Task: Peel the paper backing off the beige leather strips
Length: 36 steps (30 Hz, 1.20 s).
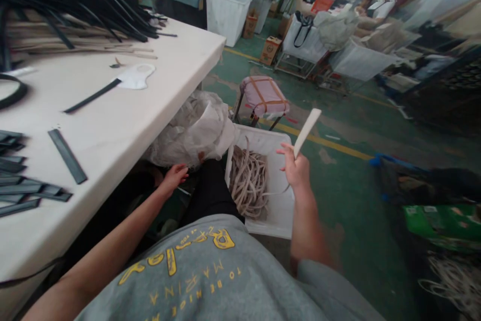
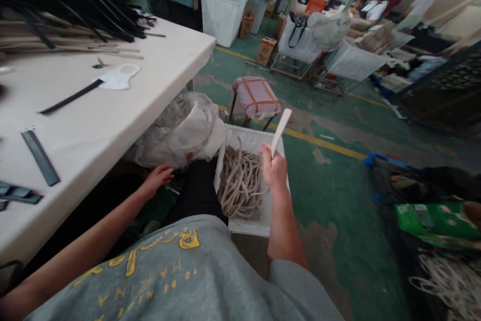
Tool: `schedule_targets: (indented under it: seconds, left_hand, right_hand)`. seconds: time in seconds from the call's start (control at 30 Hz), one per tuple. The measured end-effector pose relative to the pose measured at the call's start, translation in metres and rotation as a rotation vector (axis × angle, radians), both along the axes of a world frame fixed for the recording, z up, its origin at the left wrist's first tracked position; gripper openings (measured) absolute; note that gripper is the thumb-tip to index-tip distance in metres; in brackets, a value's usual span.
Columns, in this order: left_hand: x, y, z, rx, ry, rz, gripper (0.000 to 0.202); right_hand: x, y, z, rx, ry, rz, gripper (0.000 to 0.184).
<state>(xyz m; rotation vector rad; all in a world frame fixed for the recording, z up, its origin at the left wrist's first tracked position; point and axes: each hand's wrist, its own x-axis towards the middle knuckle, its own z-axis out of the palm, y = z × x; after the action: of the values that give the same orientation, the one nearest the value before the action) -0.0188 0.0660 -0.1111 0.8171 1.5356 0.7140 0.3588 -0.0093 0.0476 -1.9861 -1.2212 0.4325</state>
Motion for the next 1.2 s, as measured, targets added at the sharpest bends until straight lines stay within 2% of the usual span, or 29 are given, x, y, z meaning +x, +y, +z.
schedule_targets:
  seconds: [0.13,0.23,0.37,0.47,0.57,0.7,0.8,0.9,1.0,1.2]
  left_hand:
    - [0.011,0.04,-0.008,0.015,0.016,0.068,0.03]
    - [0.026,0.06,-0.017,-0.004,0.022,0.053,0.027]
    - [0.044,0.071,-0.024,-0.006,0.069,0.029,0.028]
    - [0.048,0.069,-0.021,0.039,0.095,0.024,0.03]
    - [0.041,0.056,-0.006,0.115,0.084,0.005,0.035]
    - [0.024,0.023,0.03,0.181,0.006,-0.046,0.046]
    - [0.014,-0.006,0.06,0.212,-0.097,-0.12,0.051]
    - [0.006,-0.03,0.082,0.212,-0.135,-0.156,0.051]
    - [-0.003,-0.045,0.093,0.212,-0.113,-0.144,0.052]
    - [-0.017,-0.055,0.098,0.246,-0.084,-0.036,0.05]
  right_hand:
    - [-0.02,0.0,-0.023,-0.156,0.313,0.212,0.077]
    - [-0.045,0.003,-0.047,-0.252,0.45,0.351,0.074]
    - [-0.075,0.004,-0.072,-0.347,0.513,0.456,0.057]
    - [-0.089,0.006,-0.084,-0.372,0.594,0.519,0.051]
    - [-0.1,0.016,-0.091,-0.378,0.641,0.522,0.048]
    - [-0.124,0.039,-0.096,-0.353,0.692,0.495,0.044]
    - [-0.154,0.057,-0.091,-0.384,0.763,0.573,0.047]
    - [-0.185,0.069,-0.08,-0.388,0.783,0.694,0.048]
    - [-0.208,0.072,-0.067,-0.356,0.698,0.79,0.042]
    - [-0.229,0.07,-0.05,-0.332,0.589,0.855,0.029]
